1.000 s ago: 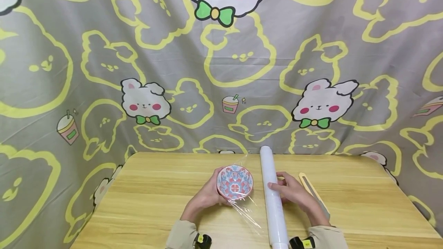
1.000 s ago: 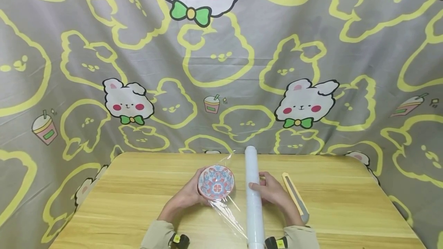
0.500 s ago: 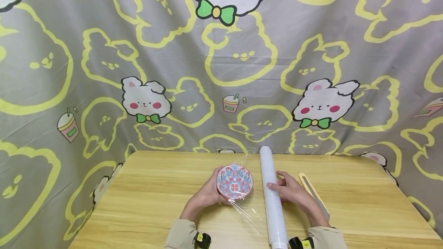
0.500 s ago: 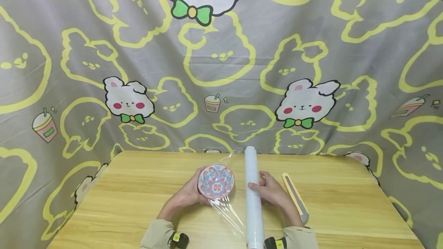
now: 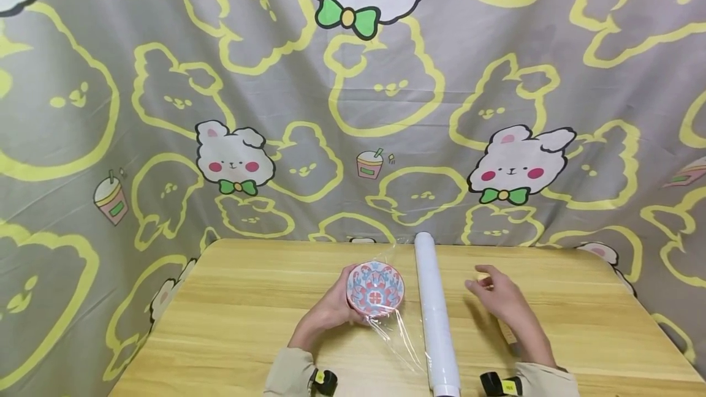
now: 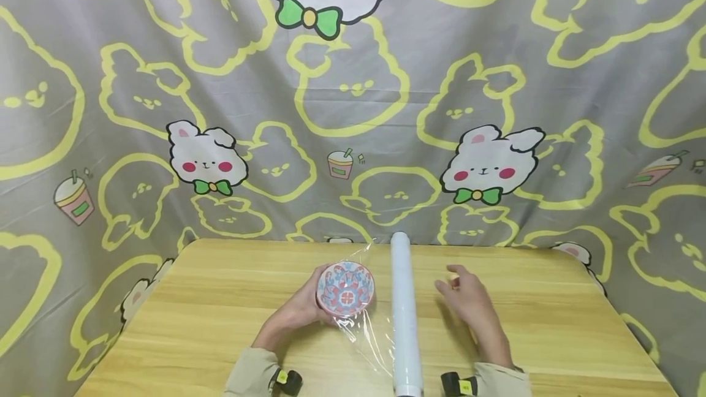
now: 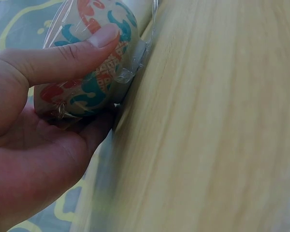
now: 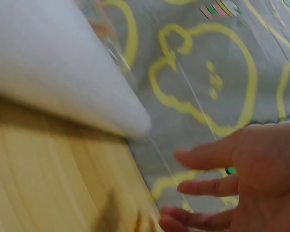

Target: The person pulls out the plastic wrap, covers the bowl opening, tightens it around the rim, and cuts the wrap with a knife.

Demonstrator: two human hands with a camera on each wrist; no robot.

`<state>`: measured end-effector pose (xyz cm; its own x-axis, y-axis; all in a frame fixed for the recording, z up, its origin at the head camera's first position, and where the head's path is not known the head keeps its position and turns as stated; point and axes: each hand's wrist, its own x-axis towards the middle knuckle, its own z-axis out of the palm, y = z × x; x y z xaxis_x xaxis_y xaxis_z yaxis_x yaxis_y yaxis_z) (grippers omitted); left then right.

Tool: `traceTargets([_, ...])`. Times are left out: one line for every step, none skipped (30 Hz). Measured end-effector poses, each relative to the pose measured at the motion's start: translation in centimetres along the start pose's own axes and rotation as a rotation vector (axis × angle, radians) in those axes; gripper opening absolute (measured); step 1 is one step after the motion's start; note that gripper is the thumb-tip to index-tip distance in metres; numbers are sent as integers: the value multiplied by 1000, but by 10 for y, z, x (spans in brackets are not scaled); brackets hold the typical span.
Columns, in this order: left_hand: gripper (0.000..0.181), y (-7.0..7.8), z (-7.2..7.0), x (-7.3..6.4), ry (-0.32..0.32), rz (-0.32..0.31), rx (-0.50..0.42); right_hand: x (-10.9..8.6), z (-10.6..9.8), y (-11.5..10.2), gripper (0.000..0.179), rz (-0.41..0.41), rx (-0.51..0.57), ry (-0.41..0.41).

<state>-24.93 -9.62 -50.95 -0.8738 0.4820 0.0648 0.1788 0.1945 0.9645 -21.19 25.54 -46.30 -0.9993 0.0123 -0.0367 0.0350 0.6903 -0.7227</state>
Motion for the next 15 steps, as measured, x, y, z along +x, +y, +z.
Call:
traceTargets([112,0,0,0,0,0,0,-1,-5,4,58,12,-30,10])
traceTargets([112,0,0,1,0,1,3,-1,-9,9,58,30,-54,9])
traceTargets([112,1,-1,1,-2,2,1,-2,-13,13,59,52,-69,-3])
traceTargets([112,1,-1,1,-2,4,3,-3,-16,17,60,74,-79,-20])
traceTargets([112,1,-1,2,-3,5,6,-3,-18,21,62,95,-88,-46])
traceTargets([112,1,-2,2,-3,7,5,-3,-19,24,65,115,-89,-71])
traceTargets([112,1,-2,2,-4,9,1,-3,-20,26,68,133,-87,-97])
traceTargets([113,0,-2,2,-5,11,-1,-3,-21,28,71,146,-85,-122])
traceTargets([113,0,-2,3,-5,12,-3,-3,-21,29,73,156,-80,-141])
traceTargets([113,0,-3,3,-5,12,-3,-3,-21,30,74,159,-83,-151])
traceTargets([113,0,-3,3,-5,11,-5,-3,-20,31,75,148,-91,-149])
traceTargets([113,0,-3,3,-4,10,-7,-3,-19,31,74,137,-99,-141])
traceTargets([113,0,-3,3,-3,8,-5,-2,-18,31,73,131,-113,-133])
traceTargets([113,0,-3,3,-2,6,-3,-2,-17,31,72,124,-124,-123])
traceTargets([113,0,-3,3,-1,5,-1,-2,-15,31,71,120,-137,-113])
